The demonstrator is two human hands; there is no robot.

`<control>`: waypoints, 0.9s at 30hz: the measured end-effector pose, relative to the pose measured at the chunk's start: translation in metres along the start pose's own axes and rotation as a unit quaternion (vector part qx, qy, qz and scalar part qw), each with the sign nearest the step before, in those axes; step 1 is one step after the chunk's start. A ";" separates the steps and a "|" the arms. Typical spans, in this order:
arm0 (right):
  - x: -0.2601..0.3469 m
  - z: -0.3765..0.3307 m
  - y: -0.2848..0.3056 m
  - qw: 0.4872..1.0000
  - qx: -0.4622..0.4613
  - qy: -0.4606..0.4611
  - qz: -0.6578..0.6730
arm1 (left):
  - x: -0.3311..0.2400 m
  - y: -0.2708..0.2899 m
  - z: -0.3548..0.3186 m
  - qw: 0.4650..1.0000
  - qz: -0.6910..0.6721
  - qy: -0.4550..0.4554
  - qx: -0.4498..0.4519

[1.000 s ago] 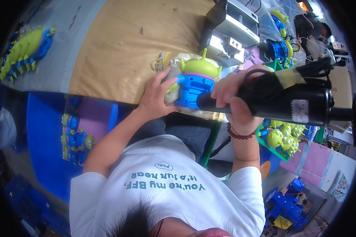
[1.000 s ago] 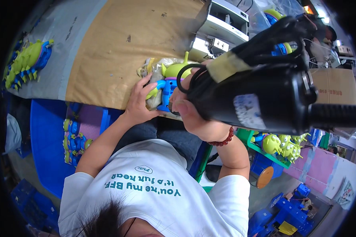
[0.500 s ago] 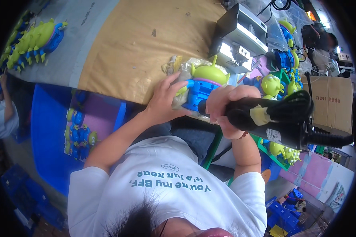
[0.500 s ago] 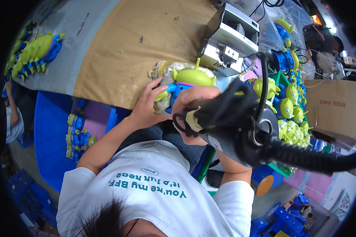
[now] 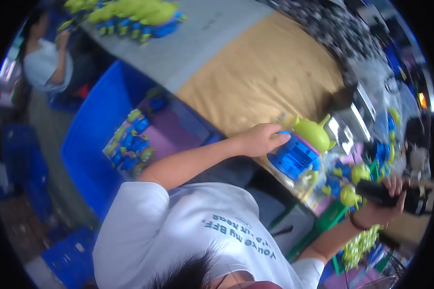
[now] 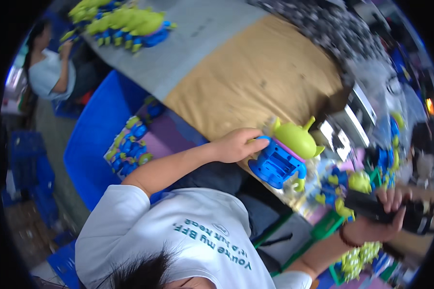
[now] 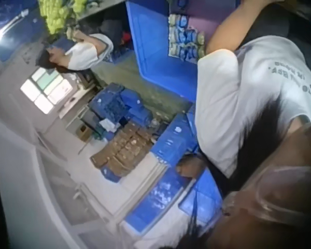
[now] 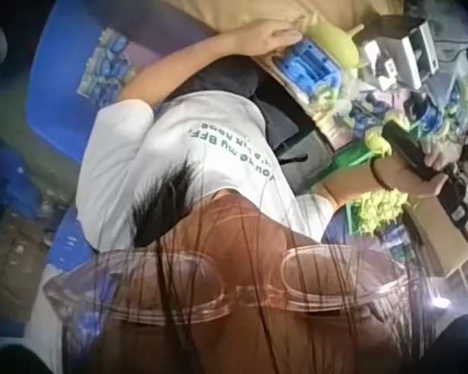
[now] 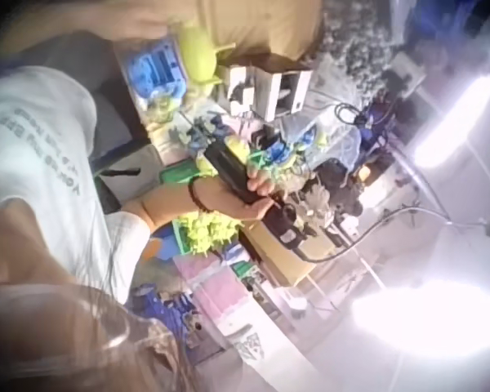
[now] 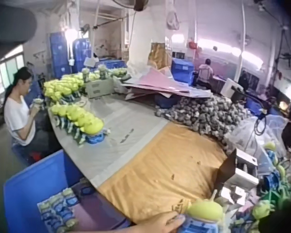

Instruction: Cleaning toy alien figures with an air blower nozzle and placing them in a blue plastic bin.

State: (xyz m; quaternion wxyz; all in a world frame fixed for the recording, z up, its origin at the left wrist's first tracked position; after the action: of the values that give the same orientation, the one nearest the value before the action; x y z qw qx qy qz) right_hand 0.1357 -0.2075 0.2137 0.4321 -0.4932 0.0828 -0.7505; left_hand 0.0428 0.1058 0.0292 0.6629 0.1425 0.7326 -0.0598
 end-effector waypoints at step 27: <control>-0.073 -0.029 0.069 0.949 -0.231 -0.185 -0.114 | 0.183 0.580 -0.313 0.620 0.270 0.259 -0.690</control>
State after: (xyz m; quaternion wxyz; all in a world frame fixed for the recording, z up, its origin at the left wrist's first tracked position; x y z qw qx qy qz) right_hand 0.1615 -0.2048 0.1128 0.2259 -0.7154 0.1156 -0.6510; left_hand -0.1034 0.7684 -0.0574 0.3351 -0.1555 0.6286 0.6843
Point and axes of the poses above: each hand's wrist, its own z-axis towards the middle knuckle, its own y-axis out of the back of the hand, x = y × z, the point moved 4 cm from there along z, towards the middle knuckle, and after that the axes turned 12 degrees about x, right-handed, at the moved point
